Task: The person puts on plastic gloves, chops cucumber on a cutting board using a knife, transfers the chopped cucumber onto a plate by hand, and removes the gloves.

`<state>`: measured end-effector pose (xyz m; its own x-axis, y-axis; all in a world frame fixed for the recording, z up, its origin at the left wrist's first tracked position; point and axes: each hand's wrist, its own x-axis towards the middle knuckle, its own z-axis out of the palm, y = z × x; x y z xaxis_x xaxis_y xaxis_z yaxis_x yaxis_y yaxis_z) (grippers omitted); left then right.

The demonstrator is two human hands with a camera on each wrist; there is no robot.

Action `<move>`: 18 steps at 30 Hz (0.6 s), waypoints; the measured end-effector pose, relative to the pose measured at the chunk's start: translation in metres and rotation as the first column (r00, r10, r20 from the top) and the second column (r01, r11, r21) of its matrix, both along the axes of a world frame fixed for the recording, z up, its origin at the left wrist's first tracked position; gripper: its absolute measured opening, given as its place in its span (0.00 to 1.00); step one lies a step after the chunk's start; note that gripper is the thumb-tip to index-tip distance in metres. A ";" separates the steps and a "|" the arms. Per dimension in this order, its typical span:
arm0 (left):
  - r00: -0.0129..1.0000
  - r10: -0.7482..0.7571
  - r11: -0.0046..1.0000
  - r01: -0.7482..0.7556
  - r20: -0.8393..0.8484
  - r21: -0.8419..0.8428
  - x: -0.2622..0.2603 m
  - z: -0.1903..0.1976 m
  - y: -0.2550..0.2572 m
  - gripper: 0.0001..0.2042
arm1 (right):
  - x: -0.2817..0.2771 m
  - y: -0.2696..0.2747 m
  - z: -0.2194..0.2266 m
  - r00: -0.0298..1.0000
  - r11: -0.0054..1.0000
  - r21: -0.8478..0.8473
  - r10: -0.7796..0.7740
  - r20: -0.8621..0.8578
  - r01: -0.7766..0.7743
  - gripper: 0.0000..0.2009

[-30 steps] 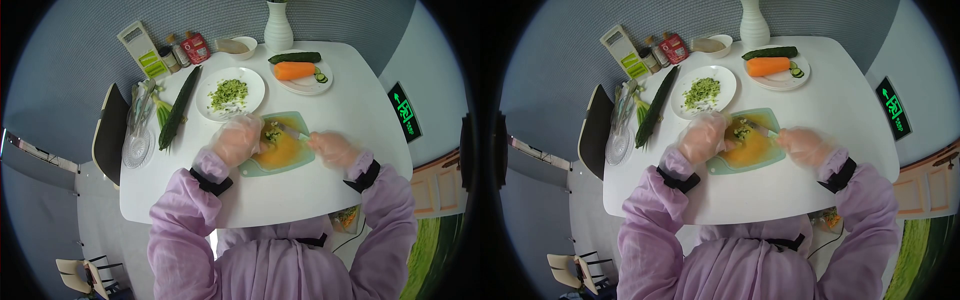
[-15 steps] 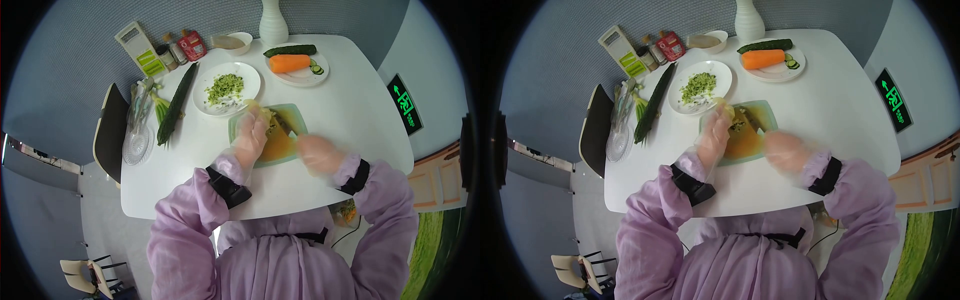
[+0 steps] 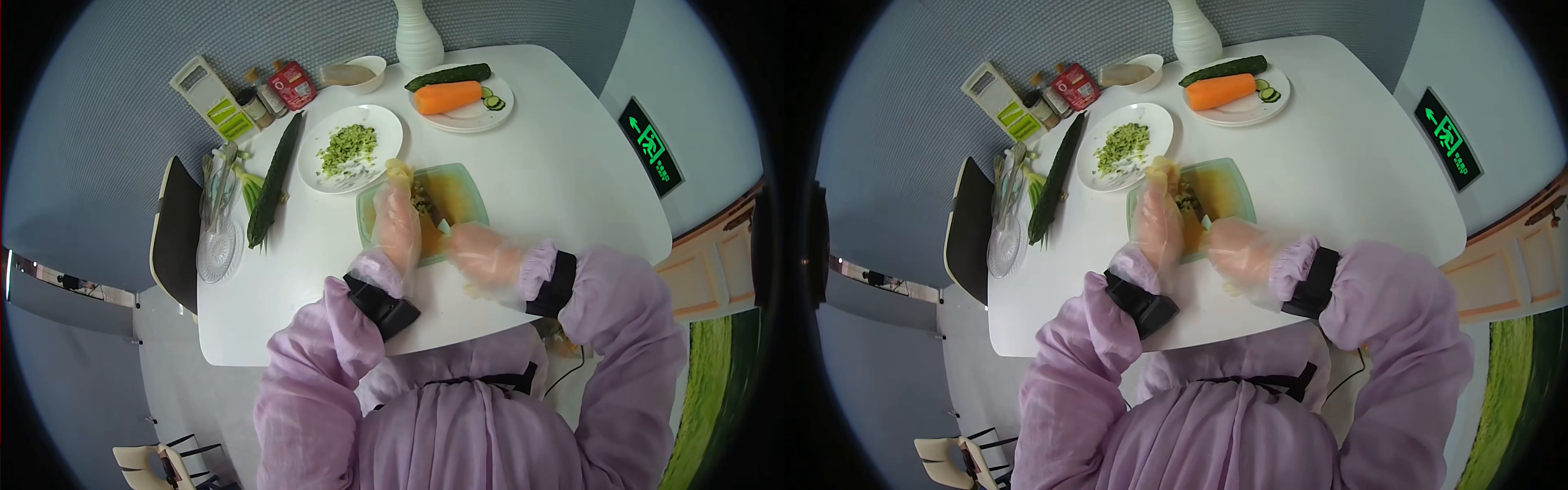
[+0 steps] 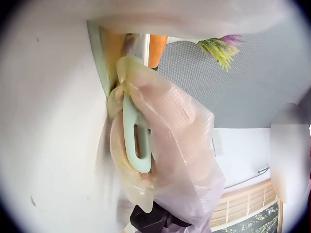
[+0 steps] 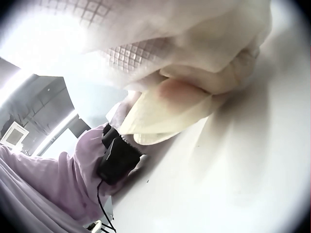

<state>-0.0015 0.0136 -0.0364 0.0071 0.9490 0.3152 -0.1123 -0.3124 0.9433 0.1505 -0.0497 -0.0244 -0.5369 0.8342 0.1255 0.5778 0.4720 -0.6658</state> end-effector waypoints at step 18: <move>0.985 -0.041 0.991 0.061 0.169 -0.119 0.004 0.019 -0.004 0.24 | -0.021 0.000 0.014 0.989 0.944 -0.320 -0.114 -0.095 0.078 0.16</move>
<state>0.0030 0.0093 -0.0178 0.0140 0.9804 0.1964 -0.2833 -0.1844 0.9411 0.1299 -0.0493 -0.0100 -0.4497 0.8878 -0.0976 0.5239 0.1738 -0.8338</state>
